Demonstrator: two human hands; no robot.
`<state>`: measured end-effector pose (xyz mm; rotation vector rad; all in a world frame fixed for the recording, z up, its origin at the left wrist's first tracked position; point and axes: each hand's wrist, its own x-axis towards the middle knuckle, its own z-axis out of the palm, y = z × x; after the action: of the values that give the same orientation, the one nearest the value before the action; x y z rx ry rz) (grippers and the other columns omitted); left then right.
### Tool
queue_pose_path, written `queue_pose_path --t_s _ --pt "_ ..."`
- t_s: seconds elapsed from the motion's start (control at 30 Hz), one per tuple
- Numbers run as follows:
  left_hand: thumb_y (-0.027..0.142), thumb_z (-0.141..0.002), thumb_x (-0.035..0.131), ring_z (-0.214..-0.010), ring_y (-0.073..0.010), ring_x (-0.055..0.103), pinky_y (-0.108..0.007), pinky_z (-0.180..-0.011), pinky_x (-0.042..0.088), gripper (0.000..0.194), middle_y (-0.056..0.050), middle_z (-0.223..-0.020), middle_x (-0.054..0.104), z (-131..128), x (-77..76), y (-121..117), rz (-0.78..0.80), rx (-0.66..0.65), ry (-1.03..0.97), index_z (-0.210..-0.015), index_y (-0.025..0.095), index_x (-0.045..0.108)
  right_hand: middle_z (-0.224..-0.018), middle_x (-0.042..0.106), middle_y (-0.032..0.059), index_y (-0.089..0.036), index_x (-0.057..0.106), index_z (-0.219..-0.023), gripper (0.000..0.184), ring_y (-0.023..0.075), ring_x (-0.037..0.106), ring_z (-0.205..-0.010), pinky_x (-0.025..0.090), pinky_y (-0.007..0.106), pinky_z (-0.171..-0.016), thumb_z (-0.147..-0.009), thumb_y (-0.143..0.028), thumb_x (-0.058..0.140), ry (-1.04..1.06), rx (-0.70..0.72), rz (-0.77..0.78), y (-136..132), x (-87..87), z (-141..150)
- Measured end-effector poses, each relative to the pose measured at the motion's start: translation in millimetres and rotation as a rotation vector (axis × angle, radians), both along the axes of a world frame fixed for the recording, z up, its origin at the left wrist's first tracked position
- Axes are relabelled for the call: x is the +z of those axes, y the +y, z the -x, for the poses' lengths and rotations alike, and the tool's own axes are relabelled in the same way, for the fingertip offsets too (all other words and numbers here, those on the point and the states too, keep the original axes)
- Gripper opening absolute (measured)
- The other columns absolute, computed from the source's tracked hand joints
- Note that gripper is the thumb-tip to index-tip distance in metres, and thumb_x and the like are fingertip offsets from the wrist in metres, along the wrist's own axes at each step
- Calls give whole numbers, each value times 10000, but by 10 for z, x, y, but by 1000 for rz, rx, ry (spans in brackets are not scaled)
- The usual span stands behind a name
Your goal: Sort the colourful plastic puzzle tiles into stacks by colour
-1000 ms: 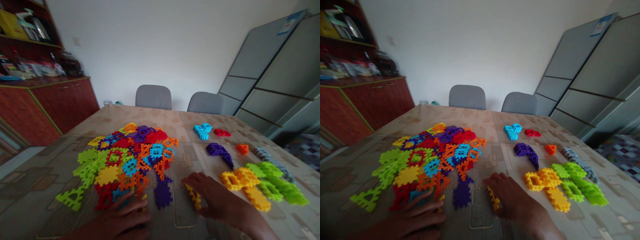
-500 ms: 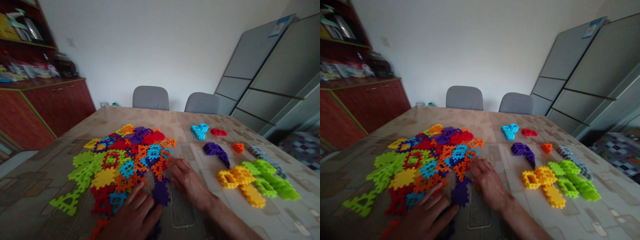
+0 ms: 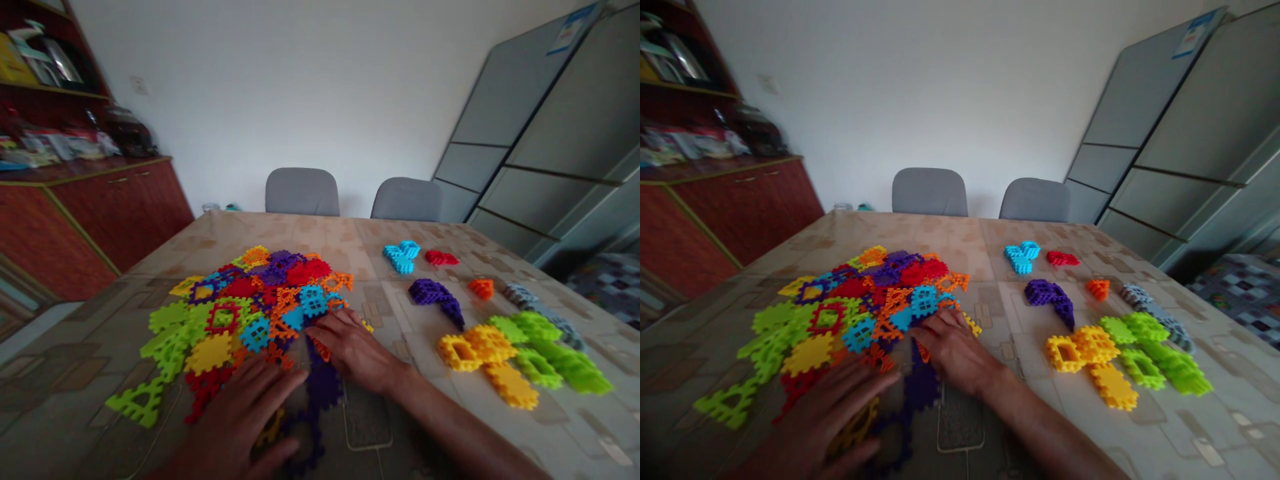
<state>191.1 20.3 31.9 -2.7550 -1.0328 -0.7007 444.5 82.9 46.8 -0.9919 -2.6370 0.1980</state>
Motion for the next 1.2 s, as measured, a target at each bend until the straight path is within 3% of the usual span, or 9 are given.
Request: queue_pose_path --t_s 0.1,0.23,0.5,0.67,0.8,0.9,1.07,1.2 --pt "388 -1005 509 -1116 -238 656 -330 -990 518 390 -38 -1258 696 35 -40 86 33 51 -33 -1382 287 522 -1195 696 65 -227 640 -1263 246 215 565 -1139 401 386 -1021 -1040 -225 534 35 -8 16 7 3 -35" --pt "257 -976 511 -1095 -226 652 -341 -1003 505 348 -27 -1200 705 38 -83 141 139 54 -41 -1317 288 574 -1115 731 65 -199 676 -1207 220 219 594 -1077 417 375 -994 -1034 -267 557 113 -38 -12 41 -27 -37" --pt "203 -938 533 -999 -222 672 -332 -930 528 286 -24 -1108 726 19 16 185 127 15 -79 -1196 276 632 -1025 684 67 -202 714 -1149 201 207 609 -974 493 321 -853 -963 -177 643 156 -67 -6 51 -114 33" --pt "197 -933 546 -988 -222 668 -313 -891 531 317 -18 -1104 721 34 13 207 156 37 -85 -1228 287 620 -1286 634 70 -223 554 -1377 605 199 575 -1190 465 328 -1015 -817 -47 701 242 54 189 -135 111 -61" --pt "218 -950 545 -1022 -226 665 -307 -905 530 264 -26 -1118 724 21 57 259 174 34 -95 -1192 264 638 -1225 671 10 -244 617 -1222 350 167 592 -1145 443 276 -1003 -892 -178 713 187 134 250 -475 237 15" --pt "207 -968 533 -1163 -236 629 -361 -1035 488 305 -38 -1247 697 -34 103 334 193 -1 -78 -1261 251 609 -1123 711 1 -229 647 -1112 148 171 626 -998 477 272 -858 -992 -315 630 0 251 99 -694 45 180" --pt "162 -896 661 -1353 -279 509 -526 -1174 358 634 -64 -1471 560 -213 69 440 275 -60 20 -1474 277 429 -911 734 -49 -249 670 -919 236 132 629 -819 457 276 -781 -1051 -390 534 -29 230 -19 -799 -349 225" --pt "118 -845 723 -1313 -285 534 -550 -1181 340 665 -75 -1396 600 -292 -24 470 320 -43 9 -1438 272 466 -895 733 -34 -259 666 -850 213 160 647 -889 454 277 -788 -1004 -397 616 -84 251 -18 -797 -280 11"
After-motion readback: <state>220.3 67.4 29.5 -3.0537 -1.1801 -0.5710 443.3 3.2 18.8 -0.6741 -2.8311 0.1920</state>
